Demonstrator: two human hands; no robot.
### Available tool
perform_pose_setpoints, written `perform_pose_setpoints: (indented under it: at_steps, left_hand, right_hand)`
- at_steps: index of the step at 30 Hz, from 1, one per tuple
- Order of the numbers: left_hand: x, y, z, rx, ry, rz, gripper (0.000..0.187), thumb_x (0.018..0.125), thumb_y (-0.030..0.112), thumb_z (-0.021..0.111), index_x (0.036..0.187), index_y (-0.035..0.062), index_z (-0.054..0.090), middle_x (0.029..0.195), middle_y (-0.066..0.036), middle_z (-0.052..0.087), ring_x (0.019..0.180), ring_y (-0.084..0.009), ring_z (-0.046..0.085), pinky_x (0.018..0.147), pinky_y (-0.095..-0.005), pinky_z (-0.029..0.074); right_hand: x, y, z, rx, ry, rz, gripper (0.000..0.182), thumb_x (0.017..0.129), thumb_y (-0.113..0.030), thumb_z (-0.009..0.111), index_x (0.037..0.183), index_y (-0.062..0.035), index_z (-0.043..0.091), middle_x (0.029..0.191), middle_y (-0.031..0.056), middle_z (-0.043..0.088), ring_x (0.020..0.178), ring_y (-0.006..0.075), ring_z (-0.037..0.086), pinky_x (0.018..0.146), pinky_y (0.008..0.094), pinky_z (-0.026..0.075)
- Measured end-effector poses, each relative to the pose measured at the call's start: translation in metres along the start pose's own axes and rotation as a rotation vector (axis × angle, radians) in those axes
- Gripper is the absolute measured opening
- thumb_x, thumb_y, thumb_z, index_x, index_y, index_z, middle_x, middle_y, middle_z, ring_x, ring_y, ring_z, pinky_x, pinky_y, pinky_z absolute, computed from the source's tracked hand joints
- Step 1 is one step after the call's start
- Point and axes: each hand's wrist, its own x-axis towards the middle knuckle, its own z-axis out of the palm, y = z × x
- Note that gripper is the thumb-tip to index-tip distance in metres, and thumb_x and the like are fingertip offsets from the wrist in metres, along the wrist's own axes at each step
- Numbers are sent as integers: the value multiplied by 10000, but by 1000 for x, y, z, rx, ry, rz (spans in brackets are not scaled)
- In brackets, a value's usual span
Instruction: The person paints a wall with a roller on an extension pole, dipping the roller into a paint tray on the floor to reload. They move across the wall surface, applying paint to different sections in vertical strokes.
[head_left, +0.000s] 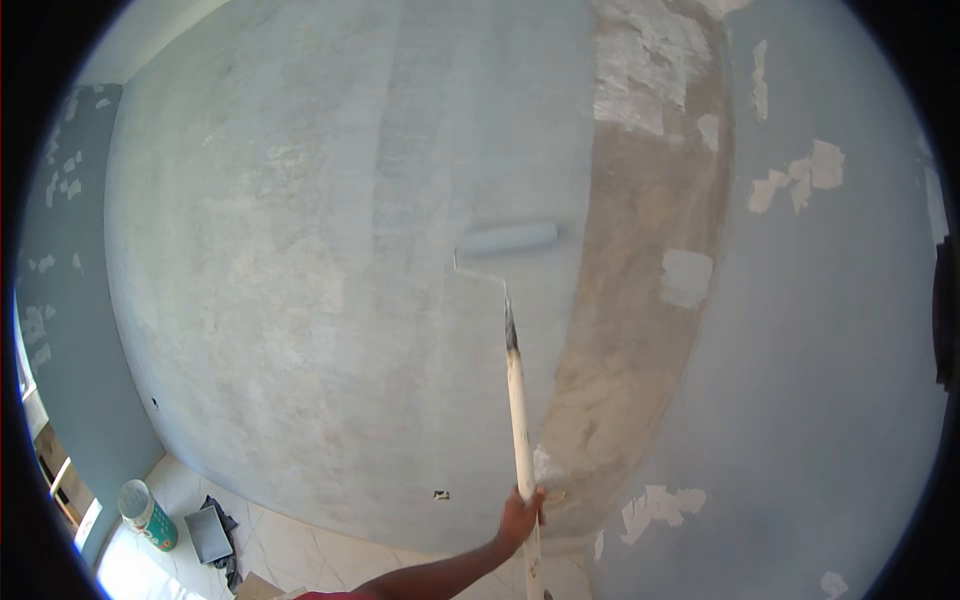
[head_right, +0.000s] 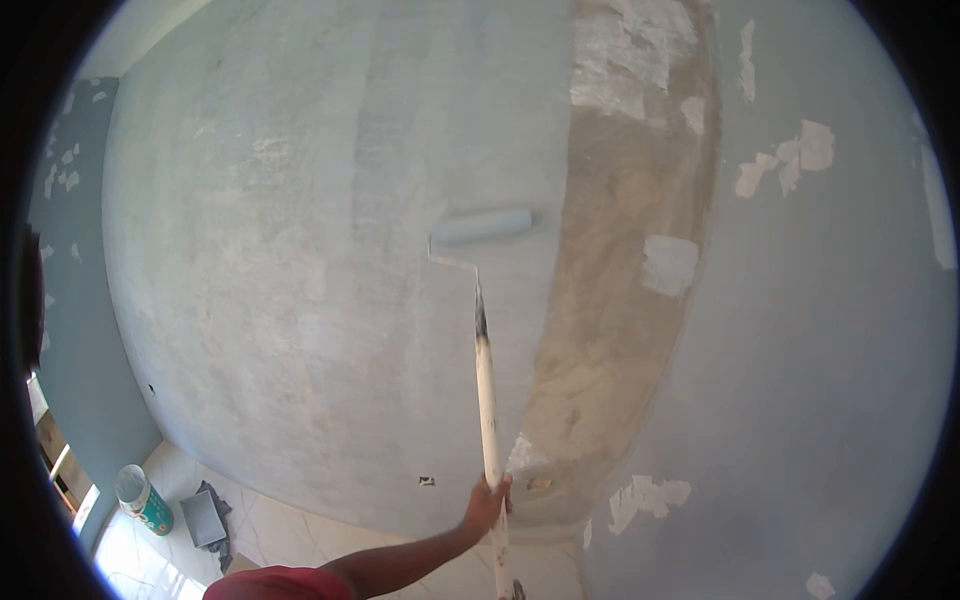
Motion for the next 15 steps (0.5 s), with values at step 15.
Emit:
perform_pose_setpoints:
  at_steps: [15]
  left_hand:
    - [10, -170, -236, 335, 237, -18, 559, 984, 429, 509, 1343, 14, 401, 869, -72, 602, 724, -158, 597, 625, -310, 516]
  right_hand:
    - [310, -470, 11, 272, 276, -722, 444, 1002, -481, 390, 1082, -44, 403, 554, 98, 496, 365, 228, 517, 349, 368, 421]
